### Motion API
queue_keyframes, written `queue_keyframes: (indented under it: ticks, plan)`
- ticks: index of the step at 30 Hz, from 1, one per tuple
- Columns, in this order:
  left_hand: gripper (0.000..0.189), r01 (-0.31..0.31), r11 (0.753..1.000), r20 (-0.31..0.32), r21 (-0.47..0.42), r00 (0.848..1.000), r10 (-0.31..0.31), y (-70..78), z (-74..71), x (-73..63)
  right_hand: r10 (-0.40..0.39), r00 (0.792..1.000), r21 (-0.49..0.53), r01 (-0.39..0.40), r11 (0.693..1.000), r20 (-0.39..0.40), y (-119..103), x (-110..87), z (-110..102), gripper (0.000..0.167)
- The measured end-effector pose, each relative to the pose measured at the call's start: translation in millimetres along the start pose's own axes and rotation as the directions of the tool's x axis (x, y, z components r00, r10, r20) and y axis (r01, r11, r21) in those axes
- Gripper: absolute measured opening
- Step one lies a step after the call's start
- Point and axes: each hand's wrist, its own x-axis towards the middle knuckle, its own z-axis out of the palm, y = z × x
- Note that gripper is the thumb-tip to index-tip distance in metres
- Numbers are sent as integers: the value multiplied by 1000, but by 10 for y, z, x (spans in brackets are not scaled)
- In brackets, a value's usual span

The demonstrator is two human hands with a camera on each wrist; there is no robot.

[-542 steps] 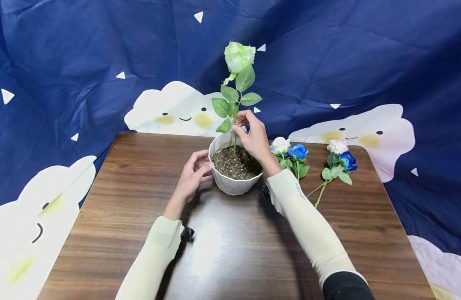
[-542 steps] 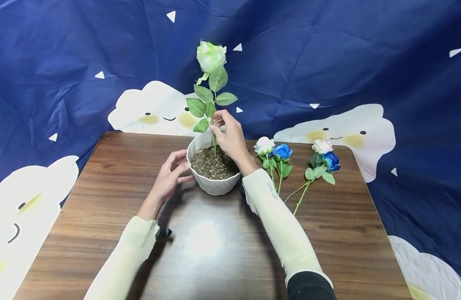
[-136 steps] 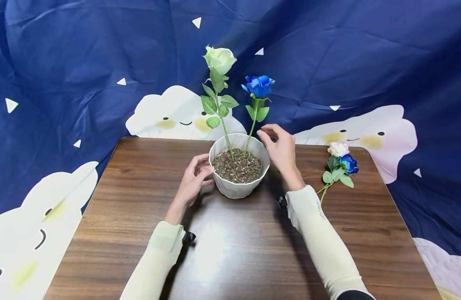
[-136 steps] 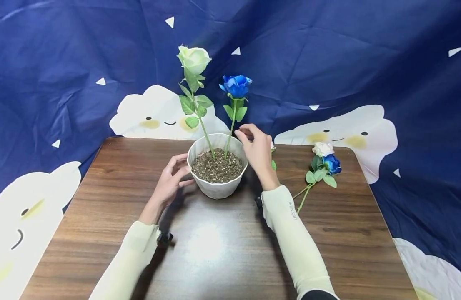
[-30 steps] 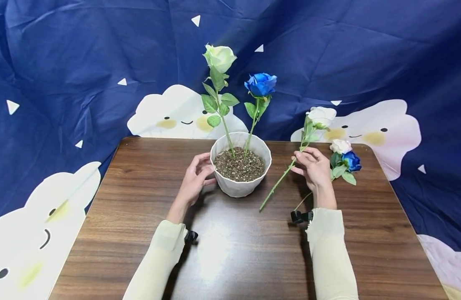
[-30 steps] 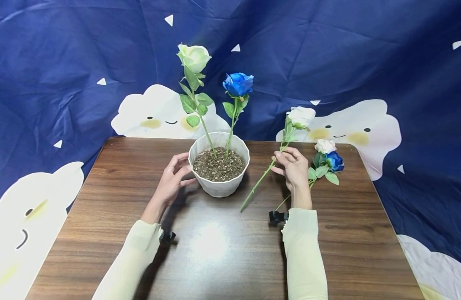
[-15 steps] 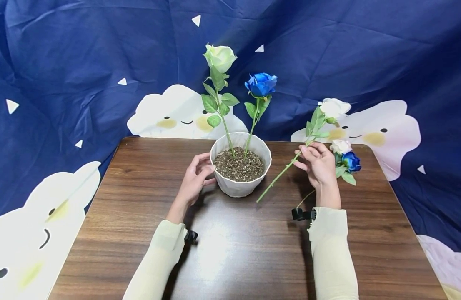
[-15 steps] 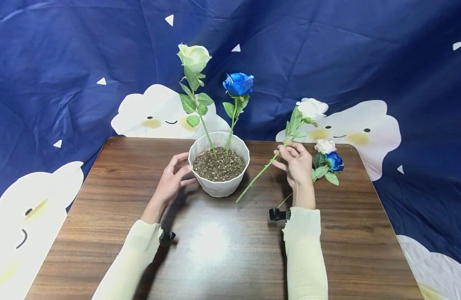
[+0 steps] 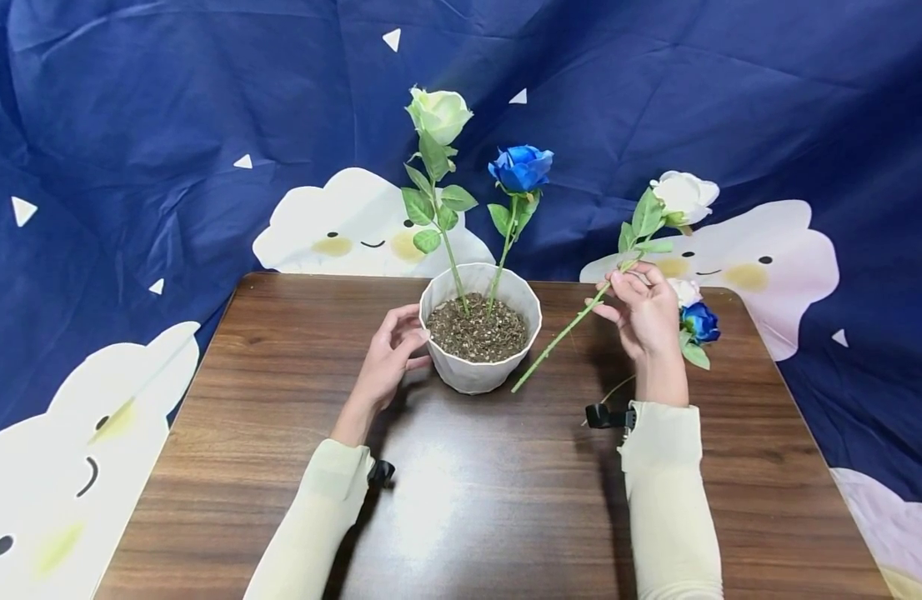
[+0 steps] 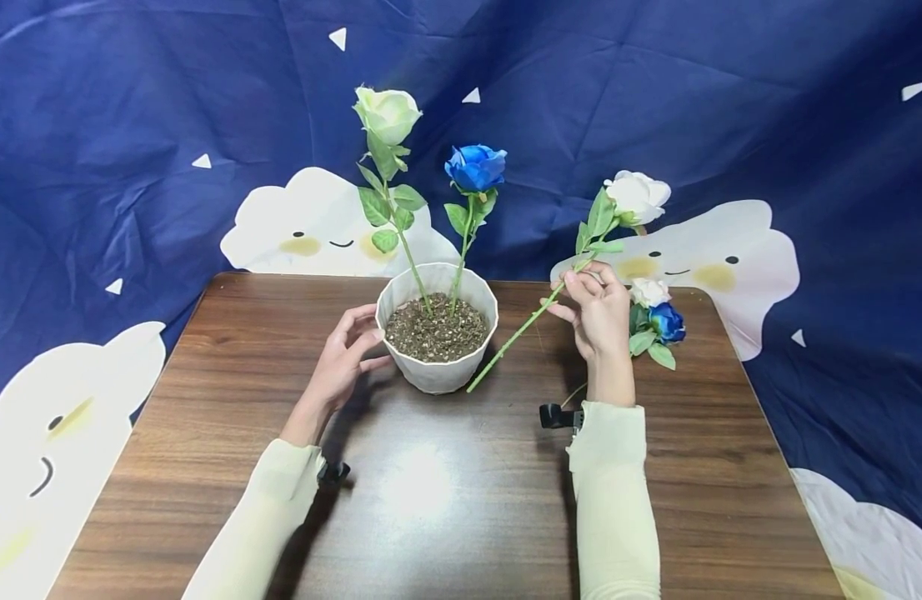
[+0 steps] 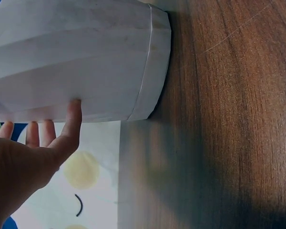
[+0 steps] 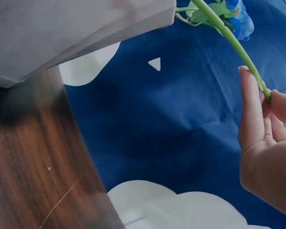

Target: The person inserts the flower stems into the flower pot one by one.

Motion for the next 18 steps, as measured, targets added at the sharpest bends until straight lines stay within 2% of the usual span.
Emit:
queue_keyframes:
  ticks: [4, 18]
  plan:
    - [51, 6, 1000, -1, -1, 1000, -6, -2, 2, 9, -16, 1000, 35, 15, 999, 17, -24, 20, 72, 16]
    - [50, 6, 1000, -4, -26, 1000, -6, -6, 9, 6, -91, 994, 41, 89, 995, 63, -132, 98, 427, 15]
